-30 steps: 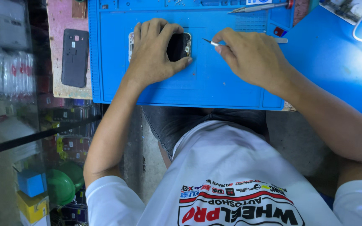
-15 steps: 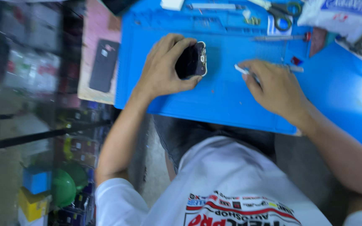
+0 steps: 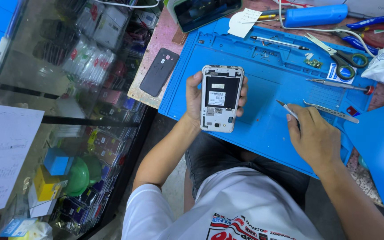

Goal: The person removes screws from a mobile phone using a screwdriver and pries the internal frame from the screen assembly with a tool. They then separate the motherboard and internal components from the chassis by hand and with tweezers.

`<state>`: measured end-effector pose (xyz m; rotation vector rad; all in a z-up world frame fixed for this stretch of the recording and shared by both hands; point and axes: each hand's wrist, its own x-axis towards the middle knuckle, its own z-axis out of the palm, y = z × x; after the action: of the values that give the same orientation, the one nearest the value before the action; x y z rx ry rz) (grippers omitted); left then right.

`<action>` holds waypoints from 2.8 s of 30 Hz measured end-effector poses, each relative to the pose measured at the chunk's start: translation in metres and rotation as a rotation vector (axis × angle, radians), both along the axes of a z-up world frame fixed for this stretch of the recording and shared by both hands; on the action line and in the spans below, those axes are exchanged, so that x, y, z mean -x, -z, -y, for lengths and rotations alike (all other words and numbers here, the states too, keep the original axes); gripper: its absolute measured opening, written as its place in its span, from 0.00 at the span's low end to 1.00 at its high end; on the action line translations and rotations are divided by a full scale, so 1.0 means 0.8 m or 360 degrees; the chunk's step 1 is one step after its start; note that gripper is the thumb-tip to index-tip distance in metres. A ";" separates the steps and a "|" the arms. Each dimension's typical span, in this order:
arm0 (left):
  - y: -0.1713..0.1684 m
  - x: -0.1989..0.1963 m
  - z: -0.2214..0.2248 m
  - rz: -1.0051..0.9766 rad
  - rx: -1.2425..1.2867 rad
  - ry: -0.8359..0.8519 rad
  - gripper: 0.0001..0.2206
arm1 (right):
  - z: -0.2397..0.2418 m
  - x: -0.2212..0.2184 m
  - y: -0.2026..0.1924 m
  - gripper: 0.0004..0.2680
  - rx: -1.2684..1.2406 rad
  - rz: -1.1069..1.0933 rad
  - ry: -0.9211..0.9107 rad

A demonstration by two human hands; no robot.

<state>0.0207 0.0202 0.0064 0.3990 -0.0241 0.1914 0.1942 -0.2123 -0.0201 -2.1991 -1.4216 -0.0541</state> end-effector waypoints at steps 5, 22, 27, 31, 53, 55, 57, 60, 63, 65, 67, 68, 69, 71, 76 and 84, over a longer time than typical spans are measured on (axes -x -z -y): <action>0.003 -0.005 -0.005 -0.0105 -0.0049 -0.0045 0.44 | 0.002 0.000 0.002 0.08 -0.0002 0.0033 -0.0017; 0.014 -0.017 -0.004 -0.0143 -0.0141 -0.0150 0.43 | 0.008 0.001 0.004 0.07 0.0017 0.0013 -0.0070; -0.015 -0.012 0.005 -0.0471 -0.0831 -0.0259 0.40 | -0.001 -0.006 -0.003 0.07 -0.0178 -0.0128 -0.0125; -0.022 -0.013 0.042 -0.0407 -0.3104 -0.0418 0.33 | 0.022 -0.028 -0.015 0.11 -0.0166 -0.0829 0.0178; -0.017 -0.028 0.047 -0.0297 -0.3617 -0.0257 0.38 | 0.063 -0.029 -0.050 0.07 0.0214 -0.0208 -0.0116; -0.020 -0.025 0.052 -0.0306 -0.3642 -0.0206 0.37 | 0.059 -0.032 -0.056 0.07 0.0302 -0.0006 -0.0166; -0.022 -0.021 0.059 -0.0295 -0.3688 -0.0169 0.38 | 0.054 -0.032 -0.064 0.08 0.0476 0.0064 -0.0214; -0.021 -0.019 0.070 -0.0292 -0.3655 -0.0221 0.38 | 0.044 -0.030 -0.071 0.08 0.0587 0.0215 -0.0305; -0.011 -0.025 0.081 -0.0271 -0.3713 -0.0318 0.38 | 0.037 -0.029 -0.073 0.07 0.0572 0.0288 -0.0390; -0.004 -0.028 0.085 -0.0478 -0.3655 -0.0441 0.36 | 0.036 -0.029 -0.071 0.08 0.0490 0.0214 -0.0389; 0.003 -0.032 0.087 -0.0699 -0.3614 -0.0582 0.35 | 0.036 -0.031 -0.066 0.08 0.0353 0.0052 -0.0338; 0.006 -0.033 0.087 -0.0820 -0.3604 -0.0657 0.35 | 0.035 -0.033 -0.063 0.10 0.0303 0.0005 -0.0345; 0.008 -0.034 0.088 -0.0940 -0.3590 -0.0734 0.34 | 0.034 -0.037 -0.060 0.11 0.0252 -0.0043 -0.0352; 0.010 -0.034 0.088 -0.0951 -0.3602 -0.0763 0.36 | 0.032 -0.045 -0.054 0.10 0.0194 -0.0476 -0.0281; 0.012 -0.029 0.098 -0.0956 -0.3579 -0.0851 0.39 | 0.038 -0.070 -0.050 0.07 -0.0213 -0.1908 -0.0092; 0.015 -0.032 0.120 -0.1242 -0.3425 -0.0835 0.38 | 0.026 -0.019 -0.042 0.06 0.0220 -0.0164 -0.0206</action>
<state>0.0467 -0.0760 -0.0059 2.6155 0.7151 0.4681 0.2095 -0.2328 0.0137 -2.1786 -1.5463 0.2056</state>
